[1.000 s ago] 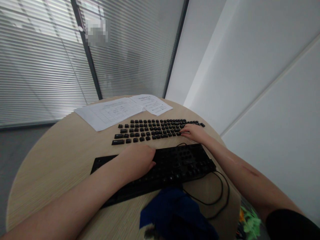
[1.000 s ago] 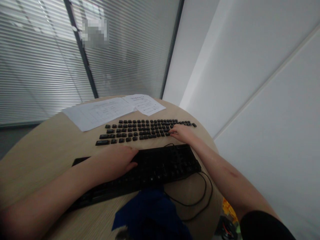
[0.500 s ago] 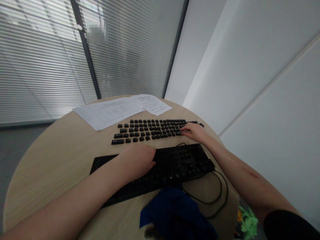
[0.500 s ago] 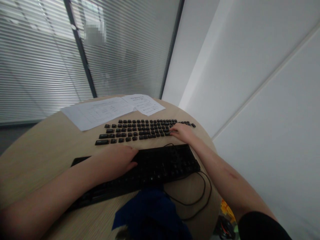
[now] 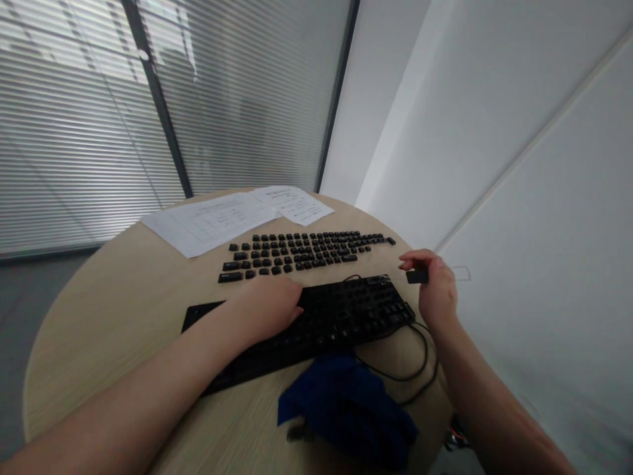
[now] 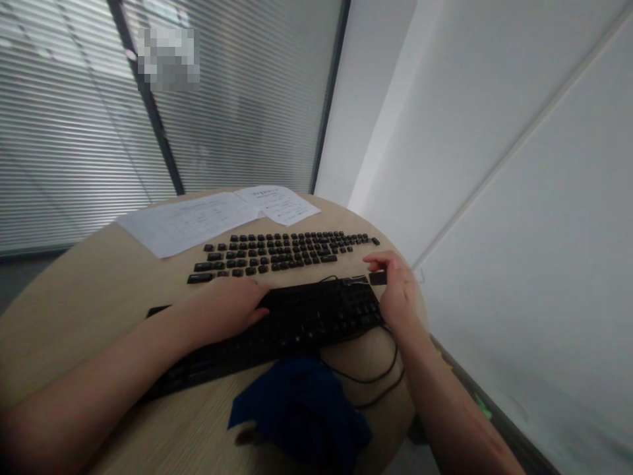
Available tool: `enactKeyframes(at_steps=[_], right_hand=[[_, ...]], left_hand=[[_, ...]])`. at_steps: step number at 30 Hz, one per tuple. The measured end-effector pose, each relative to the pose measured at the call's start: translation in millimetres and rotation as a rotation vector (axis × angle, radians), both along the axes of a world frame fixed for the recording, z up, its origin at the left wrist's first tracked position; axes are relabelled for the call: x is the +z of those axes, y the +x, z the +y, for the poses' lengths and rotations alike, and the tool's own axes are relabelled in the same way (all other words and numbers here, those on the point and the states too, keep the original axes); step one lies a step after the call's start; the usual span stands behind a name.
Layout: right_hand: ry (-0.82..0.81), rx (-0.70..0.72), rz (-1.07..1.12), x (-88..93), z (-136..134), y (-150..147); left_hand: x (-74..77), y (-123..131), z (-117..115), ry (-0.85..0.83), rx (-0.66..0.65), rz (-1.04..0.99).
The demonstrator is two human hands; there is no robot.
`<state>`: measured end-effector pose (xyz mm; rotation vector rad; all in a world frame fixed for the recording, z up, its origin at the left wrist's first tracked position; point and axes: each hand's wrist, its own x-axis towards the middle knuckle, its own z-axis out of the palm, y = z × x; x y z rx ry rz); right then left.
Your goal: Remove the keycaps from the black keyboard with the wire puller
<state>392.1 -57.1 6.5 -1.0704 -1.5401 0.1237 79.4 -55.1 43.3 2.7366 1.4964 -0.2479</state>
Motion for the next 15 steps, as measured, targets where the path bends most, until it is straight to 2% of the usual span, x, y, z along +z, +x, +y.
enactKeyframes(at_steps=[2,4,8,11,15], right_hand=[[-0.157,0.006,0.153,-6.5,-1,-2],[-0.295,0.038,0.206,-10.8,-1,-4],[-0.421,0.159,0.203,-6.8,-1,-4],[-0.541,0.309,0.202,-4.4,0,0],[-0.646,0.47,0.25,-16.8,0,5]], left_hand=[[0.9,0,2,0.037,-0.005,0.029],[2.3,-2,5,0.066,-0.007,0.051],[9.2,-11,10,0.044,0.006,0.048],[13.0,-26,13,-0.011,0.012,-0.034],[5.6,-55,19,-0.103,0.046,-0.197]])
